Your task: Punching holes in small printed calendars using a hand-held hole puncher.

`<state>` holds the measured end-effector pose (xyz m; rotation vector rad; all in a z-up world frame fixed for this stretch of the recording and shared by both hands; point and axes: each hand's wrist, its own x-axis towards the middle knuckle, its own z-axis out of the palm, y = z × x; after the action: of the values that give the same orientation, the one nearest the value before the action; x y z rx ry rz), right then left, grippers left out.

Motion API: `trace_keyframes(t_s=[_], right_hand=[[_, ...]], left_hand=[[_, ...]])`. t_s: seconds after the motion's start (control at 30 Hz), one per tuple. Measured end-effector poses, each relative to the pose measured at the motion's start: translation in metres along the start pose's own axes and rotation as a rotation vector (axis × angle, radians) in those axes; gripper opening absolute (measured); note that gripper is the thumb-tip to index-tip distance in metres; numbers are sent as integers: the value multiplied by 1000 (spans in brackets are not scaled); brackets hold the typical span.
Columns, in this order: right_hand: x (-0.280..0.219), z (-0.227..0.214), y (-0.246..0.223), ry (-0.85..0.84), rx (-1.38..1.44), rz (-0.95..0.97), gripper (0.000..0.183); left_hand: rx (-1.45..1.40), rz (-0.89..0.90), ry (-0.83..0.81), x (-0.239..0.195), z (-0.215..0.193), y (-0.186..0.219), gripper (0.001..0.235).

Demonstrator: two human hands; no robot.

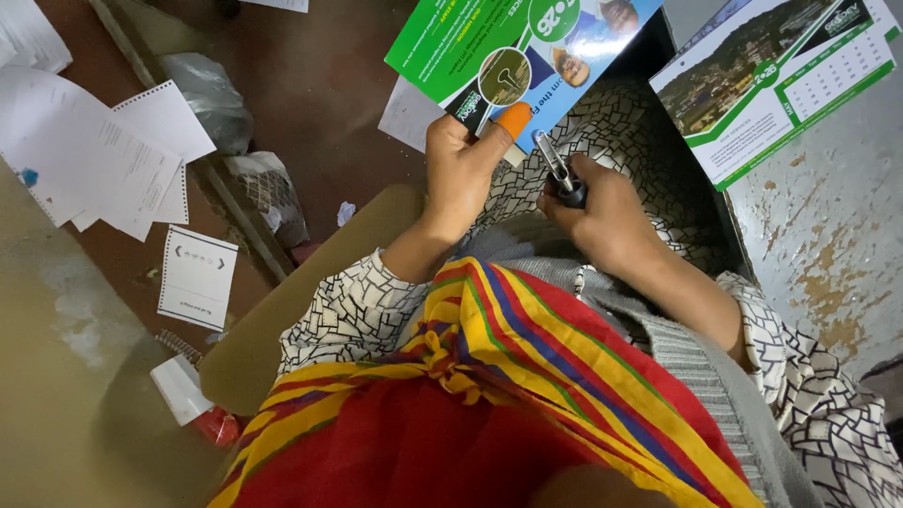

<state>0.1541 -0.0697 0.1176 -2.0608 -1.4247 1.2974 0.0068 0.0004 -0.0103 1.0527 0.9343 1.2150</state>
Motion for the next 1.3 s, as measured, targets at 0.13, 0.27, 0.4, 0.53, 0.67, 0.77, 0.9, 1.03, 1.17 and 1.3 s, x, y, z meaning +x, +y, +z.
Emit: trace_keyframes(t_s=[0.13, 0.27, 0.4, 0.53, 0.67, 0.77, 0.9, 1.03, 1.17, 1.3], right_hand=[[0, 0, 2, 1, -1, 5, 19], [0, 1, 5, 9, -1, 9, 21], [-3, 1, -2, 9, -2, 42, 19], [2, 1, -1, 15, -8, 47, 20], [5, 4, 9, 8, -23, 58, 20], [6, 4, 9, 15, -31, 43, 19], [10, 6, 12, 39, -40, 20, 19], [14, 6, 14, 52, -55, 22, 21], [16, 13, 16, 98, -49, -26, 25], [18, 18, 20, 111, 44, 16, 22]], left_hand=[[-3, -4, 3, 1, 0, 0, 15], [-7, -6, 4, 0, 1, -1, 14], [6, -8, -8, 0, 0, 15, 14], [7, -9, -4, -1, -5, 3, 13], [27, -4, 3, -2, -3, 10, 9], [35, 7, 8, -1, 1, 17, 6], [94, -2, 17, -7, -9, 0, 4], [100, 26, -7, -6, -14, -16, 4], [165, 29, 57, -1, -9, -1, 8], [236, 17, 79, -1, -4, 20, 8]])
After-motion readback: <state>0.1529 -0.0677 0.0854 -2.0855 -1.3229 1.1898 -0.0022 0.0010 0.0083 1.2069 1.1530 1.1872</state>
